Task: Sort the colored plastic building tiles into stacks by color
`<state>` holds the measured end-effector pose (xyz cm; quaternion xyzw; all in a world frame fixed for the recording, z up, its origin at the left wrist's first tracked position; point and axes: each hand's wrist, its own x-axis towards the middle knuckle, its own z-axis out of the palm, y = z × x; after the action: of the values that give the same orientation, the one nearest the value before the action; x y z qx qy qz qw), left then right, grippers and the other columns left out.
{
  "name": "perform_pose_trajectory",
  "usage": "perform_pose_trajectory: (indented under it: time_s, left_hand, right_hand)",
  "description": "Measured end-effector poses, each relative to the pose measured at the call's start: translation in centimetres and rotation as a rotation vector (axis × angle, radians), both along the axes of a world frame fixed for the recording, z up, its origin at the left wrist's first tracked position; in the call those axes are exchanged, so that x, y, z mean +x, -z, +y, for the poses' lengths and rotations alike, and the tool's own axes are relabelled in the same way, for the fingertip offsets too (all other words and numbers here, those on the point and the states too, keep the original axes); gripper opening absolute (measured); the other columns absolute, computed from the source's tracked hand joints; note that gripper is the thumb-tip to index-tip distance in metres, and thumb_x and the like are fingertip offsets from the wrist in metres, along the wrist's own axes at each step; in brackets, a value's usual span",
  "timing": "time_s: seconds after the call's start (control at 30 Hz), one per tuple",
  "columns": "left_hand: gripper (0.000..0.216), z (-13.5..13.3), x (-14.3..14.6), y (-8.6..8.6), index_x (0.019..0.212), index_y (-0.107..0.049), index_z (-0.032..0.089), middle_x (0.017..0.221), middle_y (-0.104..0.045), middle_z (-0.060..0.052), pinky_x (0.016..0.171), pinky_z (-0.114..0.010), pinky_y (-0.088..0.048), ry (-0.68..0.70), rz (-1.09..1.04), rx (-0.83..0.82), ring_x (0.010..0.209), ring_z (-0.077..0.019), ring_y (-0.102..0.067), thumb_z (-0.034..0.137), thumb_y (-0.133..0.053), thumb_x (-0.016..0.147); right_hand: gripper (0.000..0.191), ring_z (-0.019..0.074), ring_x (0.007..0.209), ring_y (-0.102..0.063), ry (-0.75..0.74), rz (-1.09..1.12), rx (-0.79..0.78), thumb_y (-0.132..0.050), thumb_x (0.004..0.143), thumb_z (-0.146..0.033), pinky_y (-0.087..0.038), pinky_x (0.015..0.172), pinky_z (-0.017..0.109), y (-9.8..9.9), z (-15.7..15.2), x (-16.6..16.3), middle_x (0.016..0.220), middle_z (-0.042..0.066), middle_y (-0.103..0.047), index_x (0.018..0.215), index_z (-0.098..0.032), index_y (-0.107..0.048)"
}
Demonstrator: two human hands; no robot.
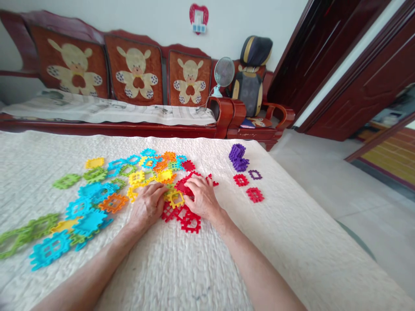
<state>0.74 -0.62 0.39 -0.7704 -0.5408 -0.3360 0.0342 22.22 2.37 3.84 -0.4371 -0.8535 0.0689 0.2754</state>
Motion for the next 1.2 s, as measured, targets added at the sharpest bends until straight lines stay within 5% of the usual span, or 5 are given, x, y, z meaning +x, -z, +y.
perform_pose_trajectory:
  time_s: [0.33, 0.53, 0.8, 1.0, 1.2]
  left_hand:
    - [0.029, 0.2, -0.2, 0.3, 0.108, -0.068, 0.022, 0.116, -0.068, -0.009, 0.093, -0.042, -0.051, 0.013, 0.008, -0.003, 0.108, -0.0264, -0.058, 0.019, -0.043, 0.094]
    - [0.029, 0.4, -0.4, 0.6, 0.106, -0.069, 0.02, 0.114, -0.069, -0.009, 0.093, -0.041, -0.051, 0.009, 0.025, 0.013, 0.107, -0.0262, -0.06, 0.019, -0.044, 0.093]
    - [0.029, 0.6, -0.6, 0.6, 0.105, -0.07, 0.018, 0.113, -0.07, -0.01, 0.092, -0.04, -0.052, 0.002, 0.063, 0.04, 0.105, -0.0261, -0.061, 0.02, -0.044, 0.094]
    - [0.028, 0.7, -0.8, 0.8, 0.107, -0.069, 0.017, 0.112, -0.07, -0.009, 0.093, -0.041, -0.051, 0.026, 0.075, 0.075, 0.103, -0.025, -0.063, 0.021, -0.044, 0.095]
    - [0.026, 0.8, -1.1, 1.0, 0.107, -0.068, 0.018, 0.113, -0.071, -0.01, 0.092, -0.042, -0.051, 0.036, 0.084, 0.122, 0.1, -0.0257, -0.064, 0.025, -0.045, 0.096]
  right_hand:
    - [0.039, 0.0185, 0.097, -0.069, 0.161, 0.432, -0.263, -0.042, 0.095, -0.035, -0.054, 0.087, 0.03, -0.9, 0.1, 2.5, 0.106, 0.003, -0.076, 0.121, -0.02, -0.067]
    - [0.042, 0.0212, 0.116, -0.065, 0.323, 0.259, -0.353, -0.044, 0.088, -0.025, -0.049, 0.103, 0.036, -0.7, -0.6, 7.7, 0.122, 0.008, -0.071, 0.122, -0.018, -0.067]
    - [0.069, 0.0328, 0.118, -0.057, 0.529, 0.006, -0.078, -0.067, 0.078, -0.043, -0.048, 0.102, 0.052, 2.4, -5.0, 9.4, 0.122, 0.015, -0.062, 0.14, -0.018, -0.049]
    - [0.052, 0.0305, 0.104, -0.061, 0.53, 0.041, -0.004, -0.065, 0.08, -0.036, -0.052, 0.094, 0.048, 3.1, -5.2, 7.1, 0.106, 0.013, -0.062, 0.128, -0.017, -0.055]
    - [0.054, 0.0253, 0.1, -0.064, 0.623, 0.268, 0.176, -0.061, 0.078, -0.031, -0.055, 0.091, 0.043, 2.3, -4.5, 13.8, 0.116, 0.013, -0.063, 0.13, -0.019, -0.052]
